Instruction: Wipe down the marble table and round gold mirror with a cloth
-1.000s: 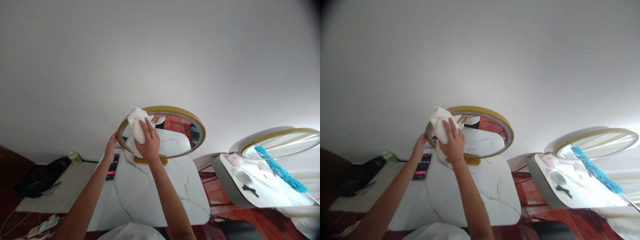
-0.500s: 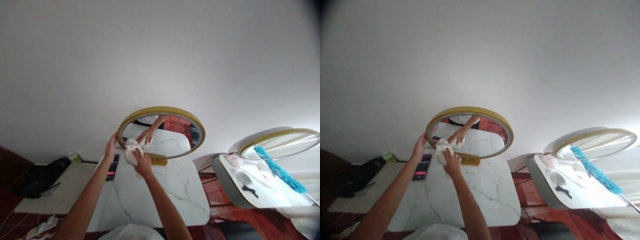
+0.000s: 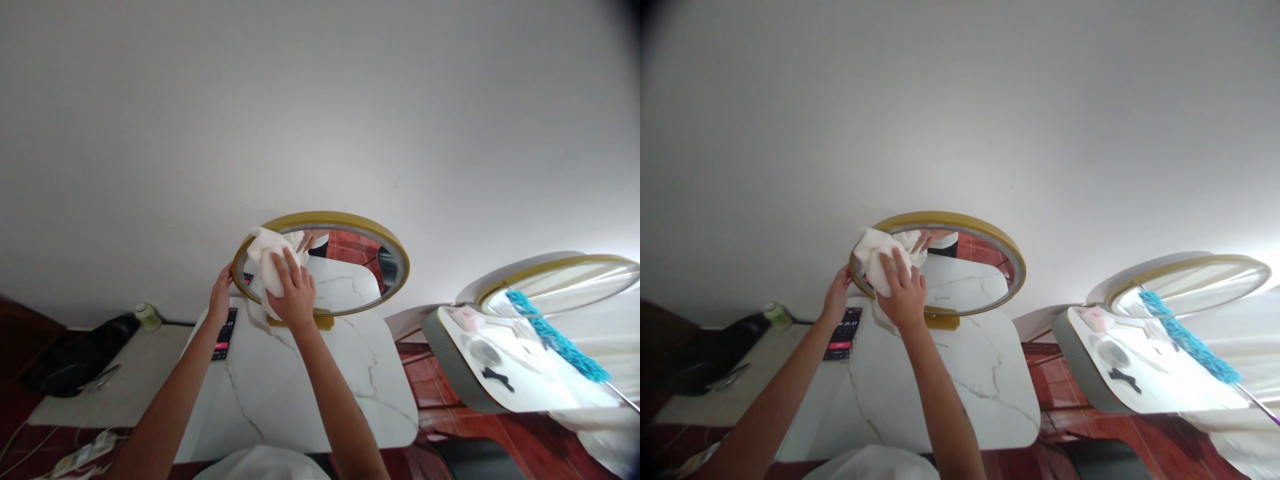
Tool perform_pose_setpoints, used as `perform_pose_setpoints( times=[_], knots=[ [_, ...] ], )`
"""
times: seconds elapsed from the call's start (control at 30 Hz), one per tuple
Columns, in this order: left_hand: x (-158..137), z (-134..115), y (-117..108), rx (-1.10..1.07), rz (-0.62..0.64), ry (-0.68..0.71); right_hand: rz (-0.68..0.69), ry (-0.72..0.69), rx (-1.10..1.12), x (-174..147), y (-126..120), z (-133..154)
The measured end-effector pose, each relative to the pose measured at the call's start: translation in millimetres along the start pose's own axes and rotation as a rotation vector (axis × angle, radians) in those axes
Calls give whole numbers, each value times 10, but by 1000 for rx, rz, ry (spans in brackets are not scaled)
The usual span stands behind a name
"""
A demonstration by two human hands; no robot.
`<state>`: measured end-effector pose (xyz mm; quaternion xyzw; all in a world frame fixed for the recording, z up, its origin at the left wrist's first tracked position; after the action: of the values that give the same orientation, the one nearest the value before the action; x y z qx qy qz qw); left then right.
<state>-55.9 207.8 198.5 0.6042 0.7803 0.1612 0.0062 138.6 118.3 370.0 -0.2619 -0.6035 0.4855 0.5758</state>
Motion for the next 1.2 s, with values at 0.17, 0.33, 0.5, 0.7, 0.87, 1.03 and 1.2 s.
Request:
perform_pose_setpoints(
  times=[0.17,0.33,0.5,0.7,0.87,1.03,1.2],
  knots=[
    [-10,-35,20,-11,17,-2,114,-31,-46,-16,223,15],
    [0,-71,35,-18,5,2,290,-40,-83,-276,819,-40],
    [17,-60,40,-5,0,-9,429,-22,-92,-620,1329,-161],
    [35,-28,41,-7,3,-3,399,-24,-81,-641,1293,-212],
    [40,-12,8,-6,-1,37,220,-30,-48,-301,639,-115],
    [24,17,-20,30,1,23,-28,34,10,-20,-70,-104],
    [18,3,-11,39,16,43,-59,23,10,29,-72,-77]
  ],
)
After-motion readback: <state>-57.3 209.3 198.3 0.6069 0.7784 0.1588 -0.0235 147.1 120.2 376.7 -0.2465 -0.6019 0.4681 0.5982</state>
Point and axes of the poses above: each hand's wrist, its own x-axis towards the middle knuckle, its own y-axis out of the palm, z = x × y, the point moved 8 cm from there along x, towards the middle knuckle, and after that the axes turned 3 degrees about z, right-handed, at the moved point
